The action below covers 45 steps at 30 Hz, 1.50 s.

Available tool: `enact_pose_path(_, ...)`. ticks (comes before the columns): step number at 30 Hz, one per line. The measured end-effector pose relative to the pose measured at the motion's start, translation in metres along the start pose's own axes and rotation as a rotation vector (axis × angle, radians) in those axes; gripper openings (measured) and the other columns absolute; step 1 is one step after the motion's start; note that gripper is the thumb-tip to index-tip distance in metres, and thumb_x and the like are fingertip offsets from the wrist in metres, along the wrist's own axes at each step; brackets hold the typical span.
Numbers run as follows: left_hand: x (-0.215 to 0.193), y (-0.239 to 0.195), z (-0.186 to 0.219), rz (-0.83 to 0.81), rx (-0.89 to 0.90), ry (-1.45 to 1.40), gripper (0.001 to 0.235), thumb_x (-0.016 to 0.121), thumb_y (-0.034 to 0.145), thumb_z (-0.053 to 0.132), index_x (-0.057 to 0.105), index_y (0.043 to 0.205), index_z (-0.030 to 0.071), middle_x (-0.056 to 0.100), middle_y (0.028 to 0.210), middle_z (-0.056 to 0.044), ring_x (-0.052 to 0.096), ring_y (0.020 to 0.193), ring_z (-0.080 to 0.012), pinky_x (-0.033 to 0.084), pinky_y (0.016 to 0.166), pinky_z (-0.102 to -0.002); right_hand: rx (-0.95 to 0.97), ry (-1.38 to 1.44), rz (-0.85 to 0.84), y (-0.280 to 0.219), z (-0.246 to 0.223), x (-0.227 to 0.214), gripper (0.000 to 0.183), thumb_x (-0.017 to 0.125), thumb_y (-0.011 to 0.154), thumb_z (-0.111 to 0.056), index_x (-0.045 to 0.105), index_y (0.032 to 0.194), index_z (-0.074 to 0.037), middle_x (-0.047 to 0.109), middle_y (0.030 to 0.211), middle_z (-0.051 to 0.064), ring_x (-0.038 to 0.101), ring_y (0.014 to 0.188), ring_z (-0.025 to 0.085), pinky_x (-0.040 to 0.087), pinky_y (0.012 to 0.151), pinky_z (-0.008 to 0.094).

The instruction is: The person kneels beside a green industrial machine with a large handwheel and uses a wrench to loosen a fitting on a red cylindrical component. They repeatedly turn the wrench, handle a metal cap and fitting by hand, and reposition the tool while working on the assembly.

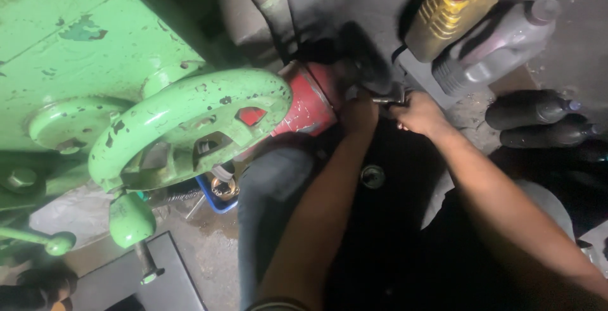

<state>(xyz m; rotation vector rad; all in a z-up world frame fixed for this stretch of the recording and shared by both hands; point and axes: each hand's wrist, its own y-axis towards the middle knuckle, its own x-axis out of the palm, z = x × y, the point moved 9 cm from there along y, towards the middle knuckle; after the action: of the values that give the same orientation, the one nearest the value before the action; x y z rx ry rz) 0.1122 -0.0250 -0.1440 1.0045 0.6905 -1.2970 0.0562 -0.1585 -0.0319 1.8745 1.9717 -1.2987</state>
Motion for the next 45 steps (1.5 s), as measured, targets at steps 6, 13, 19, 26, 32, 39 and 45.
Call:
enact_pose_path(6,-0.015,-0.001,0.005,0.011,0.039,0.025,0.018,0.064,0.089,0.024,0.067,0.087,0.006,0.073,0.073,-0.019,0.074,0.067,-0.0361,0.060,0.059,-0.050,0.059,-0.115,-0.026,0.004,0.009,0.002,0.032,0.071,0.090,-0.027,0.074,0.084,0.004,0.073,0.070,0.013,0.071,0.063,0.023,0.056,0.063,0.039)
enact_pose_path(13,-0.033,0.010,0.012,0.015,0.059,0.029,0.017,0.065,0.089,0.023,0.067,0.088,0.006,0.073,0.074,-0.017,0.074,0.069,-0.0359,0.060,0.060,-0.049,0.010,-0.164,0.051,0.012,0.008,-0.008,0.031,0.074,0.085,-0.028,0.073,0.092,0.002,0.073,0.071,0.014,0.071,0.068,0.027,0.056,0.068,0.042)
enact_pose_path(19,-0.111,0.016,0.054,0.090,0.202,-0.127,0.029,0.072,0.065,0.028,0.067,0.082,0.004,0.072,0.076,-0.019,0.073,0.075,-0.0380,0.059,0.070,-0.048,-0.148,-0.097,0.201,-0.006,-0.009,-0.038,0.027,0.071,0.087,-0.025,0.074,0.099,-0.001,0.074,0.076,0.015,0.073,0.074,0.025,0.055,0.072,0.040)
enact_pose_path(26,-0.177,0.011,0.073,0.133,0.086,-0.615,0.027,0.054,0.104,0.029,0.072,0.095,0.010,0.074,0.087,-0.021,0.070,0.080,-0.0425,0.056,0.073,-0.054,-0.507,0.213,0.262,-0.041,-0.047,-0.082,0.032,0.073,0.096,-0.027,0.072,0.122,-0.006,0.075,0.104,0.012,0.070,0.095,0.021,0.051,0.087,0.038)
enact_pose_path(32,-0.076,0.020,0.047,0.069,0.133,-0.151,0.023,0.061,0.095,0.027,0.070,0.099,0.006,0.072,0.083,-0.021,0.070,0.077,-0.0428,0.055,0.071,-0.056,-0.427,0.000,0.319,-0.037,-0.044,-0.045,0.032,0.072,0.088,-0.020,0.073,0.118,-0.009,0.075,0.098,0.018,0.072,0.094,0.032,0.053,0.084,0.040)
enact_pose_path(39,-0.027,0.016,0.024,0.007,0.101,-0.068,0.020,0.065,0.087,0.022,0.066,0.093,0.003,0.072,0.089,-0.019,0.072,0.084,-0.0398,0.057,0.079,-0.051,-0.346,-0.163,0.303,-0.006,-0.037,-0.031,0.028,0.076,0.084,-0.023,0.075,0.104,-0.004,0.073,0.089,0.022,0.072,0.088,0.037,0.056,0.079,0.044)
enact_pose_path(45,0.015,0.012,0.000,-0.049,-0.036,-0.066,0.018,0.062,0.094,0.020,0.065,0.098,0.004,0.074,0.088,-0.019,0.073,0.083,-0.0376,0.058,0.080,-0.049,-0.199,-0.224,0.229,-0.002,-0.032,-0.024,0.030,0.078,0.079,-0.026,0.076,0.099,-0.004,0.073,0.090,0.023,0.072,0.090,0.036,0.055,0.080,0.045)
